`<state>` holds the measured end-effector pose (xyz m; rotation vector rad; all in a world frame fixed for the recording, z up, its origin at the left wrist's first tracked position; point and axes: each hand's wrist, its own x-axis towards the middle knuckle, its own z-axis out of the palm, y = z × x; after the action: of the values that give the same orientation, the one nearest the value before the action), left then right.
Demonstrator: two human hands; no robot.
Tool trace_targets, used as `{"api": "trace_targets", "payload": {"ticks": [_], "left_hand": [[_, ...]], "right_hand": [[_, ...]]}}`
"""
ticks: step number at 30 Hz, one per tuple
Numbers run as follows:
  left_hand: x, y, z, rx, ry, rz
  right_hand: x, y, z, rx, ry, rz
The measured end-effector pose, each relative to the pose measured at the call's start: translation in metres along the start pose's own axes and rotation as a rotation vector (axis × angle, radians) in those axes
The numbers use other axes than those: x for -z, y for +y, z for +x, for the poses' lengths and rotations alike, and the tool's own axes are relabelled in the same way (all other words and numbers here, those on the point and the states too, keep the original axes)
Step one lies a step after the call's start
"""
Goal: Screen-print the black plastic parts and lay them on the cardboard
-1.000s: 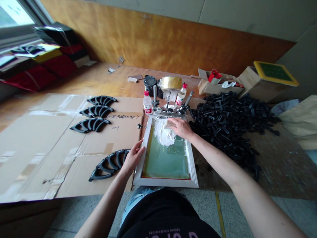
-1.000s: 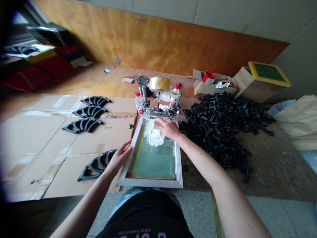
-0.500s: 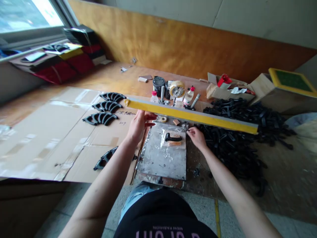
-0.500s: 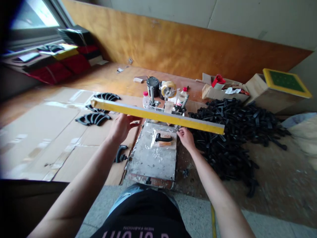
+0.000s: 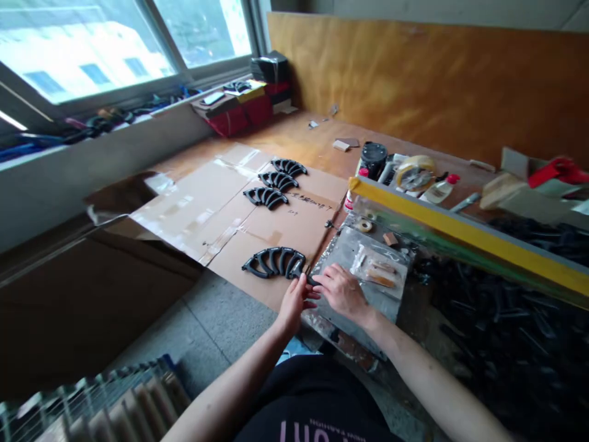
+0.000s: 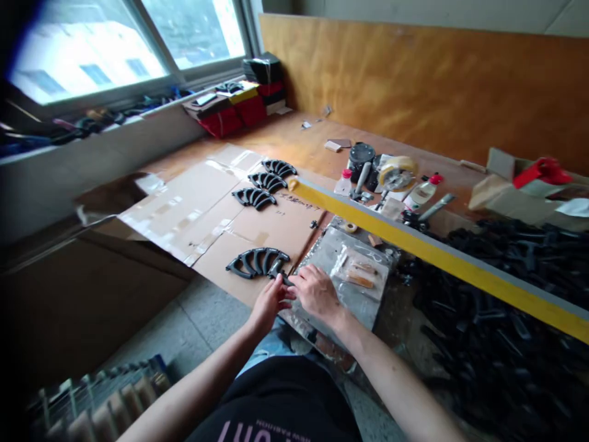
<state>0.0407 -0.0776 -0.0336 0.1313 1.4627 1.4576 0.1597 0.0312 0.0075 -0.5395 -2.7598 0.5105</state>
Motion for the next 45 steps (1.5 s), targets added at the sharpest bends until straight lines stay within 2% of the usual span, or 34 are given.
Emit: {"api": "trace_targets", "payload": {"ticks": [3,5,8,10,13,15,18,21,24,27,29,32,34,37,40,43,45], "left_hand": [[0.069,0.001,0.022,-0.044,0.259,0.139],[0.114,0.002,0.038,-0.015,0.400,0.252],[0.160,0.001,0.059,0.068,0.448,0.370],[0.176,0.002,0.070,0.113,0.414,0.461],[0.190,0.010,0.085,0.157,0.346,0.621],[0.199,0.025,0.099,0.156,0.333,0.735],[0.215,0.059,0.129,0.084,0.389,0.909],[0.224,0.092,0.156,-0.046,0.452,1.056],[0.218,0.102,0.163,-0.210,0.472,1.155],[0.198,0.086,0.152,-0.487,0.399,1.314],[0.183,0.069,0.146,-0.601,0.332,1.419],[0.170,0.053,0.146,-0.577,0.306,1.495],[0.171,0.056,0.155,-0.554,0.282,1.506],[0.183,0.080,0.178,-0.575,0.233,1.508],[0.196,0.120,0.213,-0.609,0.229,1.542],[0.199,0.155,0.249,-0.598,0.217,1.600],[0.198,0.166,0.264,-0.577,0.214,1.628]], "right_hand": [[-0.044,-0.014,0.043,0.005,-0.046,0.078],[-0.072,-0.016,0.073,-0.028,-0.117,0.056],[-0.106,-0.018,0.110,-0.104,-0.264,-0.041],[-0.120,-0.022,0.127,-0.168,-0.360,-0.106],[-0.131,-0.030,0.143,-0.237,-0.442,-0.135],[-0.135,-0.035,0.151,-0.263,-0.448,-0.096],[-0.144,-0.041,0.161,-0.310,-0.428,0.008],[-0.155,-0.048,0.170,-0.377,-0.390,0.109],[-0.165,-0.052,0.175,-0.460,-0.353,0.186],[-0.169,-0.051,0.176,-0.513,-0.315,0.269],[-0.169,-0.050,0.176,-0.544,-0.293,0.314],[-0.169,-0.053,0.179,-0.608,-0.263,0.342],[-0.169,-0.058,0.184,-0.653,-0.239,0.350],[-0.172,-0.063,0.205,-0.667,-0.193,0.364],[-0.177,-0.059,0.245,-0.624,-0.157,0.388],[-0.183,-0.048,0.291,-0.616,-0.163,0.401],[-0.184,-0.043,0.308,-0.631,-0.158,0.406]]}}
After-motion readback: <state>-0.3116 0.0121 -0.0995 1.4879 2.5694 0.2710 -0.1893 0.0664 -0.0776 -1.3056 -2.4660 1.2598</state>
